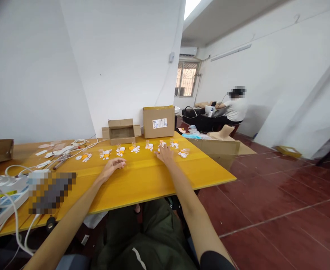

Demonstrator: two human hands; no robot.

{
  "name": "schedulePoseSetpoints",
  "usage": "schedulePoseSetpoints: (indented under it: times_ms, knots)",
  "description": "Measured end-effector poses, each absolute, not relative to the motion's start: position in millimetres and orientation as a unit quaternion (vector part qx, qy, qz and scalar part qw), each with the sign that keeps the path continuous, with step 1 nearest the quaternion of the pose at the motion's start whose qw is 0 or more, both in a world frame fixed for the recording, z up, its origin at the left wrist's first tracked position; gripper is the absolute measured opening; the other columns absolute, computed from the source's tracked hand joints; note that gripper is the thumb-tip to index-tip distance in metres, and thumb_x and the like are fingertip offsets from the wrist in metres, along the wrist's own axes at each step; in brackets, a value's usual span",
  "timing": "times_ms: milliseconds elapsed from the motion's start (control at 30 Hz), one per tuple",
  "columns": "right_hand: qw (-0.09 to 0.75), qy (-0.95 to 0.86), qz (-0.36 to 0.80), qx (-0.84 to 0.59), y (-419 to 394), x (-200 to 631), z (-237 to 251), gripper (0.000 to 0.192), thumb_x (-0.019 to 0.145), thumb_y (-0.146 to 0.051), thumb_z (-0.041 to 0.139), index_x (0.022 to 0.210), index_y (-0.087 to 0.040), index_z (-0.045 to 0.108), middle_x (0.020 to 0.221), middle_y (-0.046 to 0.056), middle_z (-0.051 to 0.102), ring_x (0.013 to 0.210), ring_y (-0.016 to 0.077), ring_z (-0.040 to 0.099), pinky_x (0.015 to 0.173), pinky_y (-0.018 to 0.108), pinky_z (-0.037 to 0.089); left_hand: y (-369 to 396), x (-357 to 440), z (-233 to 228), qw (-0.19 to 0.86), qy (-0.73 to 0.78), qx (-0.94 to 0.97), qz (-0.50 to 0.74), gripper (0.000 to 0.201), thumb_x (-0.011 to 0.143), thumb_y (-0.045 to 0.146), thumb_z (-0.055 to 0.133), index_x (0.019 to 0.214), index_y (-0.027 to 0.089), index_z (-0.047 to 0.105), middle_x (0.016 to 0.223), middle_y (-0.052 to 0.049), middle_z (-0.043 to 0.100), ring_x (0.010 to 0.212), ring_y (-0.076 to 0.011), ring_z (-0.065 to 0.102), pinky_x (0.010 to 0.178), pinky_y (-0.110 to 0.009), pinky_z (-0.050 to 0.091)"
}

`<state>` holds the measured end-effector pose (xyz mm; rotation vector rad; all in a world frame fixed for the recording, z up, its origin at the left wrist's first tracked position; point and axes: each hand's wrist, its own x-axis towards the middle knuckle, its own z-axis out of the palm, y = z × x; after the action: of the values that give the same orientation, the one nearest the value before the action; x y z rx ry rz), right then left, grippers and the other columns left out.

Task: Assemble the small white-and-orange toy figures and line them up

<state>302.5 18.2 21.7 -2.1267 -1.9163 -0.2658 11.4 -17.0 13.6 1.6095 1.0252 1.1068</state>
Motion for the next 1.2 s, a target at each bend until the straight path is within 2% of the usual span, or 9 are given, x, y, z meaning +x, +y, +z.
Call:
schedulePoseSetpoints:
  times_ms: [100, 267, 467, 633, 767, 833, 933, 1200]
  knots:
    - [0.136, -0.652, -0.078, -0.742, 22.0, 296.5, 26.7, 0.05, 0.092, -0.048, 0.052, 0.135, -0.023, 0.057, 0.139, 0.02, 0.054, 0.124, 0.0381, 0.052, 0.089, 0.048, 0.051, -16.1, 9.8, 12.6, 0.451, 0.417, 0.653, 0.444, 0.037, 0.066, 0.048, 0.078, 0.088, 0.019, 0.074, 0.084, -0.006, 0.076, 0.078, -0.0205, 0.068, 0.074, -0.031, 0.051]
    - [0.145, -0.648, -0.054, -0.746, 21.3, 291.0, 37.6, 0.057, 0.092, -0.064, 0.043, 0.132, -0.027, 0.059, 0.141, 0.015, 0.053, 0.131, 0.0383, 0.047, 0.097, 0.053, 0.046, -15.4, 9.0, 13.2, 0.444, 0.421, 0.655, 0.443, 0.037, 0.066, 0.049, 0.078, 0.088, 0.019, 0.074, 0.084, -0.006, 0.075, 0.079, -0.0208, 0.068, 0.074, -0.031, 0.051]
    - [0.219, -0.643, -0.099, -0.727, 18.5, 320.3, 53.7, 0.059, 0.093, -0.066, 0.04, 0.134, -0.028, 0.056, 0.145, 0.012, 0.051, 0.133, 0.0358, 0.044, 0.103, 0.053, 0.04, -19.8, 10.3, 18.3, 0.443, 0.425, 0.655, 0.44, 0.038, 0.065, 0.052, 0.077, 0.085, 0.019, 0.073, 0.08, -0.006, 0.074, 0.08, -0.0211, 0.067, 0.074, -0.031, 0.049]
    - [0.316, -0.556, -0.107, -0.761, 7.5, 384.0, 27.5, 0.058, 0.094, -0.059, 0.041, 0.133, -0.019, 0.055, 0.145, 0.018, 0.048, 0.133, 0.0364, 0.044, 0.103, 0.05, 0.041, -21.2, 10.4, 18.6, 0.442, 0.424, 0.656, 0.44, 0.039, 0.064, 0.053, 0.077, 0.084, 0.02, 0.073, 0.079, -0.005, 0.074, 0.079, -0.0218, 0.067, 0.074, -0.031, 0.05]
    - [0.372, -0.475, 0.0, -0.797, 4.4, 420.7, -2.4, 0.065, 0.093, -0.062, 0.036, 0.135, -0.016, 0.054, 0.136, 0.022, 0.055, 0.126, 0.036, 0.052, 0.1, 0.045, 0.044, -21.9, 9.8, 18.3, 0.441, 0.428, 0.653, 0.443, 0.041, 0.065, 0.054, 0.077, 0.087, 0.019, 0.073, 0.085, -0.007, 0.075, 0.079, -0.0216, 0.068, 0.074, -0.032, 0.05]
    - [0.396, -0.469, 0.022, -0.789, 7.5, 427.4, -7.1, 0.069, 0.092, -0.063, 0.039, 0.138, -0.013, 0.05, 0.138, 0.023, 0.052, 0.128, 0.035, 0.051, 0.102, 0.041, 0.044, -22.6, 9.6, 18.7, 0.443, 0.428, 0.653, 0.442, 0.04, 0.065, 0.053, 0.077, 0.087, 0.019, 0.074, 0.085, -0.007, 0.075, 0.079, -0.0215, 0.068, 0.074, -0.031, 0.05]
    - [0.395, -0.482, 0.039, -0.781, 13.5, 426.7, -4.0, 0.071, 0.09, -0.062, 0.045, 0.139, -0.011, 0.049, 0.14, 0.023, 0.051, 0.127, 0.0343, 0.053, 0.103, 0.04, 0.043, -23.8, 9.6, 19.4, 0.442, 0.427, 0.651, 0.446, 0.038, 0.065, 0.051, 0.078, 0.086, 0.02, 0.074, 0.083, -0.006, 0.075, 0.078, -0.0214, 0.068, 0.074, -0.031, 0.05]
    - [0.286, -0.542, 0.001, -0.79, 17.1, 413.4, -0.9, 0.055, 0.084, -0.062, 0.058, 0.124, -0.025, 0.063, 0.137, 0.015, 0.055, 0.126, 0.0327, 0.054, 0.099, 0.046, 0.045, -27.4, 10.5, 21.6, 0.445, 0.433, 0.641, 0.451, 0.039, 0.063, 0.052, 0.078, 0.085, 0.02, 0.074, 0.082, -0.006, 0.075, 0.077, -0.0208, 0.067, 0.074, -0.031, 0.05]
